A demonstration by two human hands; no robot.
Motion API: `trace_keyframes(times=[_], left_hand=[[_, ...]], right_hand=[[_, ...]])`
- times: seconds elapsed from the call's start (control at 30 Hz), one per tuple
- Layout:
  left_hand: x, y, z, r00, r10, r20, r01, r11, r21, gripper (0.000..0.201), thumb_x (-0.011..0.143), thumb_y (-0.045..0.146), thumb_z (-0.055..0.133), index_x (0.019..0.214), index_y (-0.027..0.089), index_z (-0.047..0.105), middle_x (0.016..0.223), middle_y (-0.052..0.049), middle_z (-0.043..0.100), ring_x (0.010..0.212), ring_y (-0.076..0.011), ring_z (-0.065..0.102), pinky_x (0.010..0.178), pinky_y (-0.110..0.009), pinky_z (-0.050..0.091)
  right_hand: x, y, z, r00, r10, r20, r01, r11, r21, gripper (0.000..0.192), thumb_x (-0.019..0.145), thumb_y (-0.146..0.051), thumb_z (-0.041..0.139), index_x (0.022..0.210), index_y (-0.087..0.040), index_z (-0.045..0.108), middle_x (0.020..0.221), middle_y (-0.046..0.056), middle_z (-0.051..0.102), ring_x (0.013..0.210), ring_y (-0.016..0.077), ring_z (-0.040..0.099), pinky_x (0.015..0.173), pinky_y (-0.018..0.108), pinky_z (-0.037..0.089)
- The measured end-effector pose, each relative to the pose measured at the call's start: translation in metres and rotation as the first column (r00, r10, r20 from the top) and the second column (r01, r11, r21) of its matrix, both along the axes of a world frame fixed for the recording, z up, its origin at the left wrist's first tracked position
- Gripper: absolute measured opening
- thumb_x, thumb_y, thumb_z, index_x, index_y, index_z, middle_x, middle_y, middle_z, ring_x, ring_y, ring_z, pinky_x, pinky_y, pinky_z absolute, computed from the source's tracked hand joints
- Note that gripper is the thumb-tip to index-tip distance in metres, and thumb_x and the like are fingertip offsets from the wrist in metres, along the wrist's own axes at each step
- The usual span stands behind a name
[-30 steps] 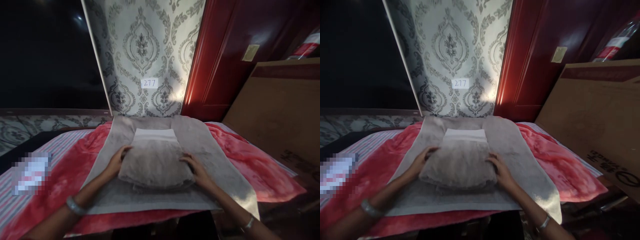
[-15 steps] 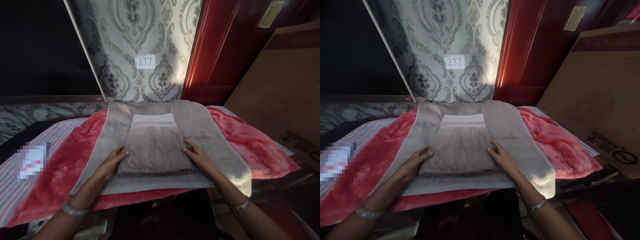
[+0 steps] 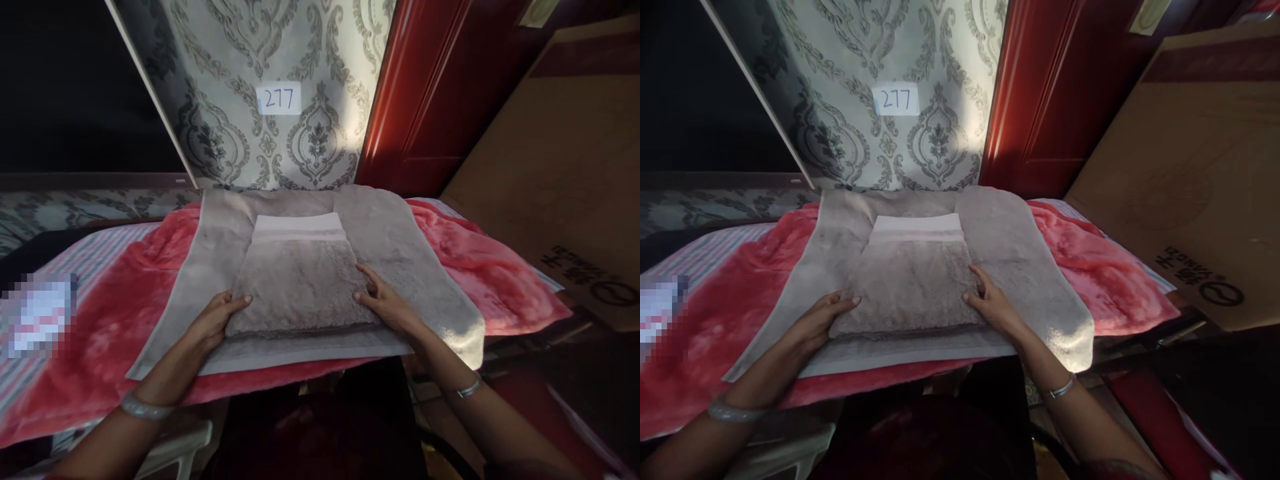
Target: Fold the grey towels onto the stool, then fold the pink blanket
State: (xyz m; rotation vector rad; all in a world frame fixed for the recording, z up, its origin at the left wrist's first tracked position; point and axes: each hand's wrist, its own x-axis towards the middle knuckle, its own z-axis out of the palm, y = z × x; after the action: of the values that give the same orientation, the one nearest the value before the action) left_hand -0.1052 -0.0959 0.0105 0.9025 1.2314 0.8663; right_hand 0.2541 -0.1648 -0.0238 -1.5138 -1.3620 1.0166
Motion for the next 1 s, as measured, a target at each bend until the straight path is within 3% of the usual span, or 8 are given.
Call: trace_keyframes(times=[0.27, 0.4, 0.53, 0.73, 0.8, 0.87, 0.93, 1.0], left_hand=[[-0.002, 0.0, 0.002, 1.0, -0.01, 0.012, 0.01, 0.999, -0.033, 0.038, 0.05, 0.033, 0.093, 0.081, 0.017, 0.077, 0.08, -0.01, 0.08, 0.067, -0.0253, 0.074, 0.063, -0.033, 0.06], [-0.002, -0.002, 0.003, 1.0, -0.013, 0.025, 0.013, 1.0, -0.027, 0.04, 0.05, 0.037, 0.094, 0.081, 0.019, 0.077, 0.081, -0.011, 0.08, 0.069, -0.0269, 0.075, 0.064, -0.034, 0.061], [0.0, -0.004, 0.002, 1.0, 0.002, 0.0, -0.002, 1.0, 0.0, 0.044, 0.049, 0.037, 0.094, 0.085, 0.018, 0.077, 0.084, -0.01, 0.081, 0.073, -0.0271, 0.076, 0.064, -0.032, 0.061], [-0.003, -0.004, 0.003, 0.999, -0.048, -0.009, 0.048, 0.999, -0.016, 0.055, 0.049, 0.041, 0.095, 0.093, 0.017, 0.075, 0.09, -0.012, 0.081, 0.084, -0.0301, 0.077, 0.07, -0.032, 0.061], [-0.009, -0.001, 0.003, 0.995, -0.095, 0.004, 0.095, 0.994, -0.051, 0.058, 0.048, 0.044, 0.096, 0.094, 0.016, 0.074, 0.094, -0.013, 0.081, 0.087, -0.0309, 0.077, 0.075, -0.034, 0.061], [-0.018, 0.004, 0.002, 0.991, -0.13, -0.014, 0.13, 0.991, -0.036, 0.062, 0.05, 0.049, 0.094, 0.097, 0.015, 0.073, 0.098, -0.014, 0.08, 0.091, -0.0317, 0.077, 0.081, -0.037, 0.061], [-0.026, 0.01, 0.002, 0.983, -0.089, -0.162, 0.104, 0.991, 0.087, 0.067, 0.057, 0.054, 0.089, 0.109, 0.015, 0.071, 0.098, -0.014, 0.079, 0.092, -0.032, 0.077, 0.083, -0.041, 0.062], [-0.031, 0.014, 0.003, 0.906, 0.055, -0.419, 0.088, 0.945, 0.314, 0.071, 0.068, 0.055, 0.079, 0.126, 0.016, 0.064, 0.105, -0.013, 0.078, 0.092, -0.0323, 0.076, 0.083, -0.046, 0.062]], right_hand=[[0.004, -0.009, 0.002, 0.994, 0.001, -0.113, -0.002, 1.0, -0.012, 0.081, 0.085, -0.051, 0.071, 0.156, -0.025, 0.045, 0.106, 0.008, 0.076, 0.092, 0.0278, 0.071, 0.081, 0.043, 0.059], [0.005, -0.012, -0.005, 0.982, -0.064, -0.18, 0.066, 0.998, 0.006, 0.066, 0.088, -0.052, 0.067, 0.146, -0.023, 0.057, 0.106, 0.009, 0.076, 0.09, 0.0271, 0.072, 0.079, 0.043, 0.06], [-0.001, -0.01, -0.014, 0.985, -0.021, -0.171, 0.035, 0.996, 0.08, 0.067, 0.086, -0.047, 0.07, 0.147, -0.023, 0.055, 0.11, 0.009, 0.076, 0.098, 0.0276, 0.071, 0.086, 0.045, 0.059], [0.005, -0.003, -0.011, 0.995, 0.096, 0.036, -0.097, 0.995, 0.024, 0.074, 0.086, -0.034, 0.066, 0.155, -0.021, 0.042, 0.108, 0.008, 0.074, 0.097, 0.0253, 0.071, 0.087, 0.044, 0.058], [0.01, -0.001, -0.003, 0.976, 0.09, 0.196, -0.095, 0.995, 0.016, 0.07, 0.086, -0.032, 0.065, 0.153, -0.019, 0.046, 0.095, 0.006, 0.074, 0.087, 0.025, 0.071, 0.084, 0.044, 0.059], [0.009, 0.001, 0.01, 0.927, 0.014, 0.375, -0.053, 0.994, 0.092, 0.059, 0.089, -0.033, 0.063, 0.146, -0.02, 0.056, 0.096, 0.007, 0.074, 0.09, 0.0265, 0.071, 0.087, 0.046, 0.058], [0.0, 0.005, 0.026, 0.868, -0.061, 0.493, -0.06, 0.972, 0.226, 0.048, 0.093, -0.034, 0.058, 0.139, -0.021, 0.063, 0.117, 0.012, 0.073, 0.109, 0.0295, 0.068, 0.099, 0.049, 0.054], [-0.018, 0.01, 0.041, 0.822, -0.033, 0.569, -0.171, 0.938, 0.301, 0.046, 0.097, -0.034, 0.054, 0.14, -0.022, 0.063, 0.139, 0.014, 0.064, 0.129, 0.0303, 0.059, 0.111, 0.051, 0.047]])
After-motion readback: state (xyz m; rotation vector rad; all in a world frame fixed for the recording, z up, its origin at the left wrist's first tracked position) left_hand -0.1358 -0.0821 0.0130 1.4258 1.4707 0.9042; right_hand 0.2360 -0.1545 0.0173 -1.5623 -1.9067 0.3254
